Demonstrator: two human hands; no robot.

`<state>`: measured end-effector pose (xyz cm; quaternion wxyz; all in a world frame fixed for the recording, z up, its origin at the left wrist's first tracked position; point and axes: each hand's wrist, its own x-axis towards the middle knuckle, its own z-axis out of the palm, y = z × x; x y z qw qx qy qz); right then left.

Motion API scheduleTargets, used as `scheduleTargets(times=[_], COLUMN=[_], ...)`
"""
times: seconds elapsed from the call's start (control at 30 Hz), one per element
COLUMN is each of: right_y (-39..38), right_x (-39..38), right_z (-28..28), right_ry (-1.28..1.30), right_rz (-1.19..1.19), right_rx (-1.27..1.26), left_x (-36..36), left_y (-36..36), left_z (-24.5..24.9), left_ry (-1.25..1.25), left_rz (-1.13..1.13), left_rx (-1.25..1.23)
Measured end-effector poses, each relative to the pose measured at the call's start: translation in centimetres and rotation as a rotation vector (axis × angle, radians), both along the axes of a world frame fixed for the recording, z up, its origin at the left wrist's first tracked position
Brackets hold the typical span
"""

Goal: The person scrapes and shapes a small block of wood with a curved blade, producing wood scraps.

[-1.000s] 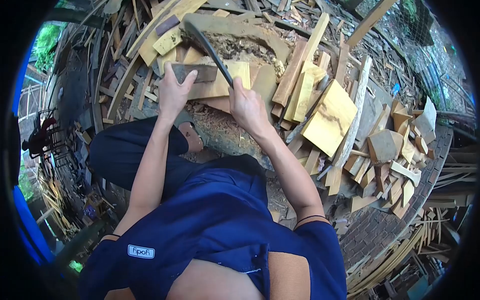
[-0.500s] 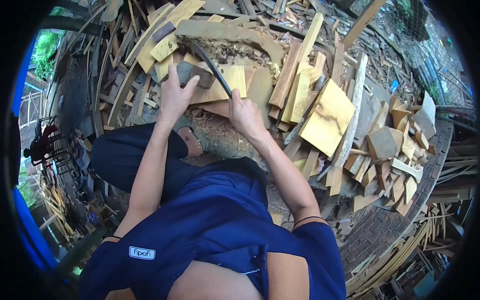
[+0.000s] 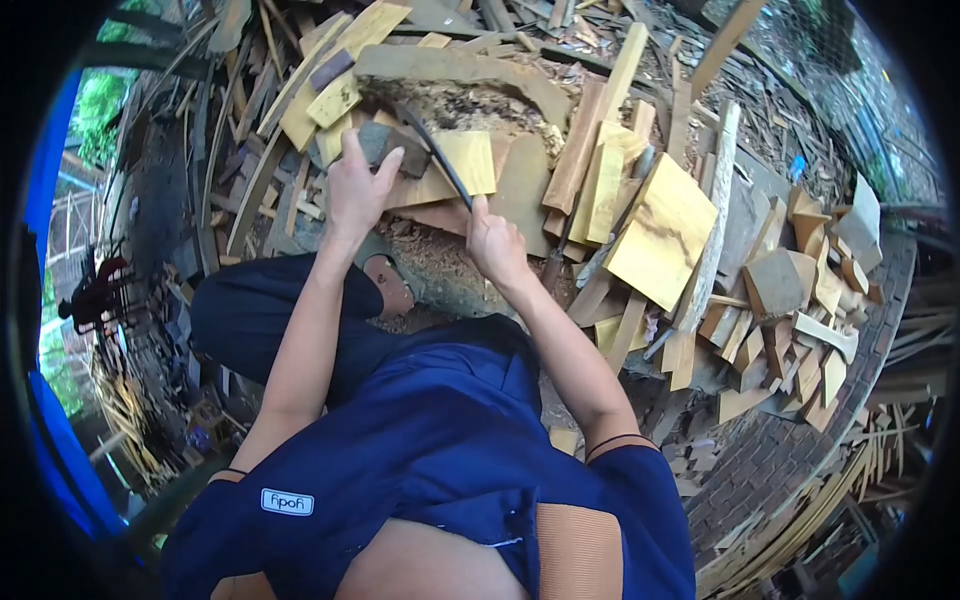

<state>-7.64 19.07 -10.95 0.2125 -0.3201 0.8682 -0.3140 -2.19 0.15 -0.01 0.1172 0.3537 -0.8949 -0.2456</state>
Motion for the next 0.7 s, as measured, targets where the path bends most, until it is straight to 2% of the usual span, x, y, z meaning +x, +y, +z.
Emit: scheduleTargets(times=[0.07, 0.13, 0.17, 0.2, 0.27, 0.37, 0.4, 0.47, 0.57, 0.63, 0.67, 0.7], right_y=[0.0, -0.1, 0.0, 0.0, -0.6, -1.5, -1.9, -2.5, -2.9, -3.2, -2.5, -2.6], right_x=[0.7, 0.7, 0.3, -0.3, -1.7, -2.5, -2.9, -2.9, -2.7, -2.1, -1.7, -1.8], right_z=[-0.7, -0.5, -0.3, 0.0, 2.8, 10.1, 12.4, 15.3, 14.6, 8.9, 3.5, 2.9], right_ry=[0.068, 0.079, 0.066, 0.054, 0.032, 0.007, 0.004, 0.019, -0.069, -0.103, -0.101, -0.099], right_rz=[0.014, -0.008, 0.020, 0.050, 0.069, 0.080, 0.077, 0.001, -0.058, 0.057, 0.068, 0.074], right_rx=[-0.012, 0.013, -0.011, -0.032, -0.071, -0.259, -0.252, -0.487, -0.510, -0.152, -0.155, -0.166], left_x=[-0.2, -0.7, -0.2, -0.3, -0.3, 0.3, 0.3, 0.5, 0.6, 0.8, 0.8, 1.1], left_y=[-0.9, -1.5, -1.4, -1.2, -1.2, -0.6, -0.6, -0.7, -0.4, -0.1, 0.1, 0.0], left_z=[0.0, 0.5, 0.9, 1.4, 1.8, 1.1, 1.0, 0.4, 0.0, 0.2, 0.4, 0.5], left_ry=[0.014, 0.248, 0.115, 0.119, -0.051, -0.053, -0.061, -0.006, 0.002, -0.021, -0.042, -0.051], left_rz=[-0.007, -0.267, -0.173, -0.186, -0.116, -0.060, -0.016, -0.047, -0.064, -0.015, 0.031, -0.023], left_rx=[0.064, -0.207, 0.092, 0.090, 0.036, -0.009, -0.023, -0.034, -0.135, -0.079, -0.024, -0.128])
